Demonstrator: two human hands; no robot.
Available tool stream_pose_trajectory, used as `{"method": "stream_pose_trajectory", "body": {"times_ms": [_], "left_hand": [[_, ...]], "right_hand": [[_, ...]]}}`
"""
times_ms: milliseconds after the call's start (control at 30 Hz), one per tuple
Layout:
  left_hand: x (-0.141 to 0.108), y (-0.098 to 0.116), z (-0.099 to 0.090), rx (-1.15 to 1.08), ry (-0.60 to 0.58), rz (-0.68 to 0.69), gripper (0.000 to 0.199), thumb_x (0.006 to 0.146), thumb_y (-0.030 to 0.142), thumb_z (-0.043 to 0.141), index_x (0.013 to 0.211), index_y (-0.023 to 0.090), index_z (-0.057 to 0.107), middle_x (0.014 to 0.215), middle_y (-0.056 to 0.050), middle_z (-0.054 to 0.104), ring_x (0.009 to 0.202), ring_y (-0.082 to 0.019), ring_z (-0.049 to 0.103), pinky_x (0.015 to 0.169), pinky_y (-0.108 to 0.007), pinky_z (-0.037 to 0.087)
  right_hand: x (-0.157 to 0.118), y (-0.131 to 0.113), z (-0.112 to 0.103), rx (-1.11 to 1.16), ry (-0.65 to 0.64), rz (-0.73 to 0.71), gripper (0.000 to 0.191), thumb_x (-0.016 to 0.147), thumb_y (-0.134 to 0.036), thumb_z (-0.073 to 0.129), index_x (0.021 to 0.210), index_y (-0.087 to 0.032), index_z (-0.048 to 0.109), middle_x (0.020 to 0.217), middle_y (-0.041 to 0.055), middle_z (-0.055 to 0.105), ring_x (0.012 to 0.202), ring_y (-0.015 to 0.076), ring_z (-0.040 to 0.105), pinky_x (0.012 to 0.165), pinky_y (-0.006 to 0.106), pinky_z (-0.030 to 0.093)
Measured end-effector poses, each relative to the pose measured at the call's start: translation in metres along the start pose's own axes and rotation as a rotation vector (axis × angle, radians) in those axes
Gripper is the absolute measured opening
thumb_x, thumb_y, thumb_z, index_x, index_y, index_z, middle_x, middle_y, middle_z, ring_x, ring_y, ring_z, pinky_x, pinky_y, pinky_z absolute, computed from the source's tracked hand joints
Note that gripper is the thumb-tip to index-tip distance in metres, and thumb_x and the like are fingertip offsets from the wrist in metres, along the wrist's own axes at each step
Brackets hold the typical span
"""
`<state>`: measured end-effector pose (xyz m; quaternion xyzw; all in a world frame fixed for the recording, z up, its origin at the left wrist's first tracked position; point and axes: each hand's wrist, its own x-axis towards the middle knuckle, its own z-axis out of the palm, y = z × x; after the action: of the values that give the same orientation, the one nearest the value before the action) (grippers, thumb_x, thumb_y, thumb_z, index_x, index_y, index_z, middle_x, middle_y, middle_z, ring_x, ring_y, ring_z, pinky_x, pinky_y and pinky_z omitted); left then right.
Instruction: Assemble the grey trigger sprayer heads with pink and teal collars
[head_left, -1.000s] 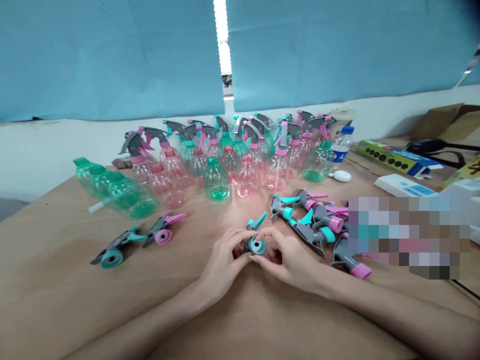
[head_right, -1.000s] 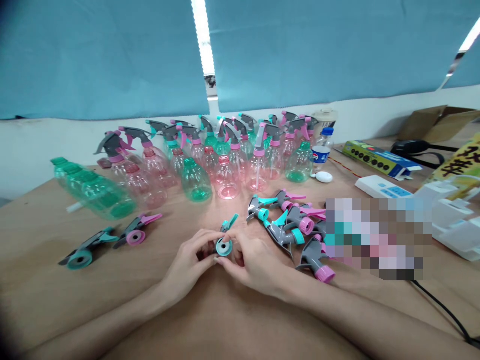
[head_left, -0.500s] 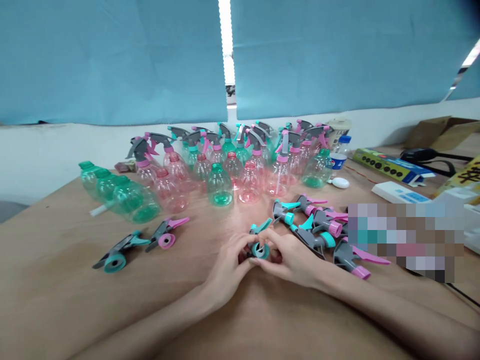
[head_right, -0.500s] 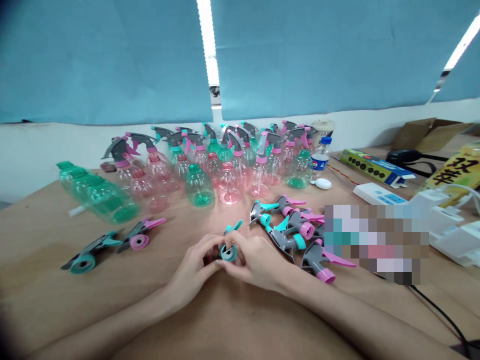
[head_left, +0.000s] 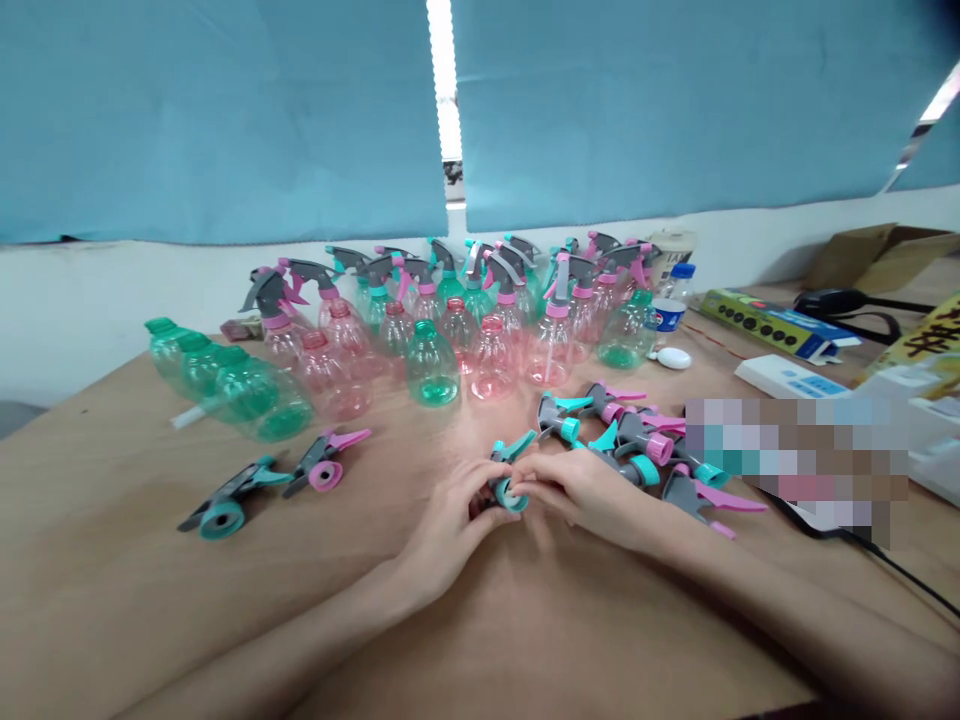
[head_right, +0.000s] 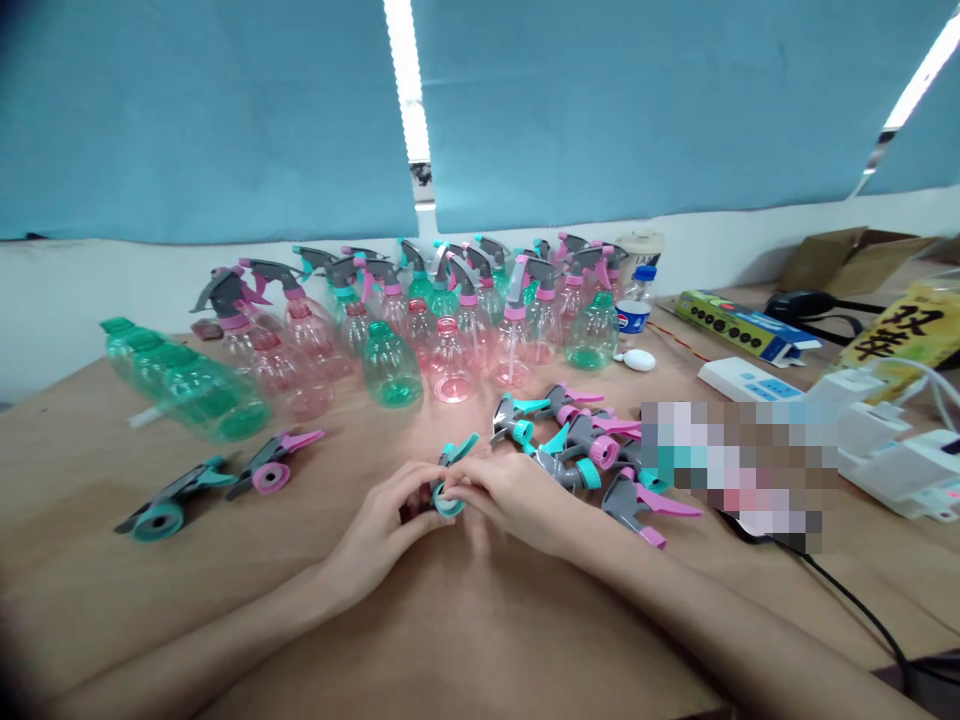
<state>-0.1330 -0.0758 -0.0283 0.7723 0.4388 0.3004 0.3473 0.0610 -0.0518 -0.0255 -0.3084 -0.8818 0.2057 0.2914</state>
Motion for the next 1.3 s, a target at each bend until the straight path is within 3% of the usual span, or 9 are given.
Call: {"method": "stream_pose_trajectory", "body": {"times_ms": [200,533,667,733,900,1300], "left_hand": [[0.000,0.000,0.000,-0.022,-0.004,-0.018,0.017,0.082,0.018,0.059,0.099,0.021,0.061,0.089,-0.001,0.059,0.077,-0.016,0.051,0.068,-0.025,0.041],[-0.001,0.000,0.002,-0.041,0.009,-0.024,0.021,0.081,0.018,0.060,0.102,0.022,0.062,0.093,-0.002,0.060,0.080,-0.016,0.053,0.069,-0.026,0.042],[0.001,-0.003,0.000,-0.060,0.072,-0.046,0.017,0.082,0.019,0.058,0.099,0.021,0.061,0.089,-0.001,0.060,0.078,-0.015,0.053,0.069,-0.025,0.042],[0.002,-0.005,-0.001,-0.064,0.090,-0.059,0.017,0.082,0.019,0.058,0.098,0.021,0.061,0.089,0.000,0.060,0.077,-0.015,0.052,0.068,-0.024,0.041],[0.002,-0.005,-0.001,-0.071,0.065,-0.060,0.021,0.081,0.021,0.062,0.102,0.024,0.062,0.089,0.001,0.060,0.075,-0.014,0.052,0.067,-0.024,0.040],[0.002,-0.008,0.000,-0.105,0.064,-0.042,0.019,0.084,0.028,0.064,0.102,0.023,0.062,0.087,0.001,0.059,0.074,-0.014,0.050,0.067,-0.024,0.038]], "right_hand": [[-0.001,0.006,0.013,-0.019,0.057,-0.027,0.023,0.097,-0.027,0.038,0.086,-0.017,0.055,0.075,0.0034,0.065,0.064,0.0133,0.061,0.058,0.023,0.045],[-0.002,0.000,0.017,0.150,0.087,0.147,0.019,0.096,-0.026,0.039,0.081,-0.020,0.049,0.069,-0.0016,0.057,0.058,0.0114,0.054,0.058,0.022,0.043],[-0.005,-0.005,0.016,0.268,-0.044,0.239,0.019,0.097,-0.026,0.037,0.084,-0.019,0.051,0.058,-0.0055,0.054,0.046,0.0089,0.051,0.051,0.020,0.041],[-0.007,-0.006,0.015,0.307,-0.087,0.218,0.019,0.097,-0.027,0.038,0.088,-0.019,0.052,0.056,-0.0060,0.055,0.045,0.0083,0.051,0.050,0.019,0.040],[-0.009,-0.002,0.008,0.186,0.149,0.077,0.011,0.091,-0.028,0.052,0.095,-0.018,0.056,0.065,-0.0030,0.058,0.053,0.0093,0.051,0.052,0.019,0.039],[-0.008,-0.001,0.012,0.175,0.109,0.033,0.018,0.089,-0.030,0.056,0.102,-0.017,0.054,0.063,-0.0048,0.050,0.052,0.0089,0.047,0.051,0.020,0.037]]}}
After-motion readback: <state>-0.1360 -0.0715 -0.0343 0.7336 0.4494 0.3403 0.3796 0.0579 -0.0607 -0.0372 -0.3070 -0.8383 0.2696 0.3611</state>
